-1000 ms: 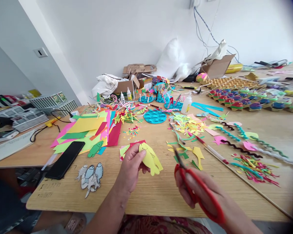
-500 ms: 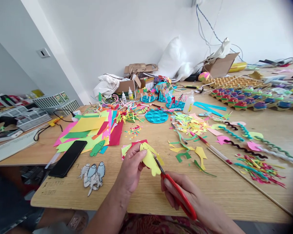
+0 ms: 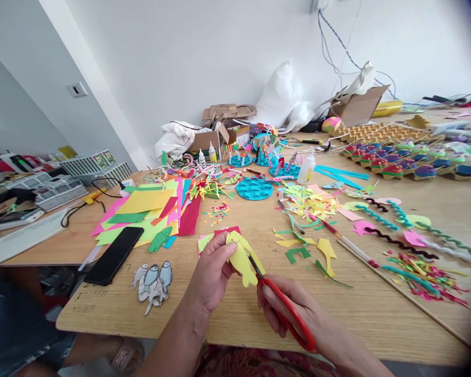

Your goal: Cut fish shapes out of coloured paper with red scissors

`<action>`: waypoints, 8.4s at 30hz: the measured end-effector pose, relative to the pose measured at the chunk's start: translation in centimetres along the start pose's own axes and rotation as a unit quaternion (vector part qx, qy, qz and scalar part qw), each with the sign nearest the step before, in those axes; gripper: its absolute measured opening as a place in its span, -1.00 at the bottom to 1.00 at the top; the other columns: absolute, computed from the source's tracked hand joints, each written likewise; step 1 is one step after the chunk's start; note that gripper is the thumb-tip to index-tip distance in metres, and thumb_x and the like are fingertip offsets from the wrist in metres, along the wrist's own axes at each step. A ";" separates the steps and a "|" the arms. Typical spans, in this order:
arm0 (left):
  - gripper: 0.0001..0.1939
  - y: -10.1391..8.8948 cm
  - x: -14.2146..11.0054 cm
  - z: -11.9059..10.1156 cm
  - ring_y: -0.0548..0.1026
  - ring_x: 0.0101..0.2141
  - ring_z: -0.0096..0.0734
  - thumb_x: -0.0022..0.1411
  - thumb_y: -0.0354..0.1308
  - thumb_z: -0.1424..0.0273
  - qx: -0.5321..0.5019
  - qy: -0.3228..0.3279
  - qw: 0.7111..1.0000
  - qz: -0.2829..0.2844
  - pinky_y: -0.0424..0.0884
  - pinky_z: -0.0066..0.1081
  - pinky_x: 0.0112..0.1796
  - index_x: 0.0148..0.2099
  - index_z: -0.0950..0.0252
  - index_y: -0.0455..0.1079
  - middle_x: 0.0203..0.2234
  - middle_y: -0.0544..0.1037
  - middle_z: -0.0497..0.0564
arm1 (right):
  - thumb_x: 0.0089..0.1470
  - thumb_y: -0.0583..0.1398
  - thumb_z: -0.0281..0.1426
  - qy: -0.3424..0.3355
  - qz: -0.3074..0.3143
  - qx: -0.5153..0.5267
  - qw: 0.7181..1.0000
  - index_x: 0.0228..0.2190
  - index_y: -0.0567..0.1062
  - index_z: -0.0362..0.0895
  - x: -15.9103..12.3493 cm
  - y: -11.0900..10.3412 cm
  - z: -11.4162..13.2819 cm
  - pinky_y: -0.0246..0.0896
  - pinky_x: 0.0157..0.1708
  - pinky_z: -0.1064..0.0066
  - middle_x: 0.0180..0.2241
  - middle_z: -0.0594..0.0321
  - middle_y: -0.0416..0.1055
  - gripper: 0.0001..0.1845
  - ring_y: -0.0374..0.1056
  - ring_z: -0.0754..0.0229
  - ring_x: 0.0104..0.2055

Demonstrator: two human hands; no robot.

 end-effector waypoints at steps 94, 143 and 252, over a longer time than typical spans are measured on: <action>-0.79 0.0 -0.4 1.2 0.15 -0.55 -0.56 0.12 0.05 0.31 0.146 0.015 0.988 0.042 0.10 -0.53 -0.48 -0.49 0.29 0.19 -0.62 0.19 -0.16 | 0.09 0.00 0.00 -0.014 -0.049 -0.046 0.998 -0.65 0.19 -0.11 0.3 0.1 -0.8 -0.12 -0.65 0.51 -0.69 0.43 0.07 -0.49 -0.01 0.35 -0.65; -0.82 0.0 -0.6 0.7 0.19 -0.56 -0.56 0.03 0.13 0.33 0.117 -0.055 0.988 0.081 0.12 -0.53 -0.49 -0.49 0.34 0.31 -0.62 0.27 -0.10 | 0.11 -0.06 0.04 -0.028 -0.046 -0.062 0.997 -0.65 0.14 -0.11 -0.1 0.0 -0.7 -0.13 -0.63 0.49 -0.67 0.42 0.05 -0.46 -0.02 0.33 -0.62; -0.81 -0.4 2.4 -0.8 0.43 -0.50 -0.47 -0.03 0.19 0.31 0.186 -0.212 0.923 0.262 0.29 -0.47 -0.43 -0.43 0.34 0.34 -0.49 0.49 0.01 | 0.13 -0.01 -0.04 -0.034 -0.033 -0.115 0.992 -0.65 0.17 -0.12 -1.7 -2.1 -1.0 -0.12 -0.65 0.51 -0.67 0.40 0.11 -0.51 0.00 0.34 -0.61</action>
Point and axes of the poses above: each hand's wrist, its own x-axis towards the middle knuckle, its own y-axis out of the palm, z = x × y, the point moved 1 cm from there along x, towards the middle knuckle
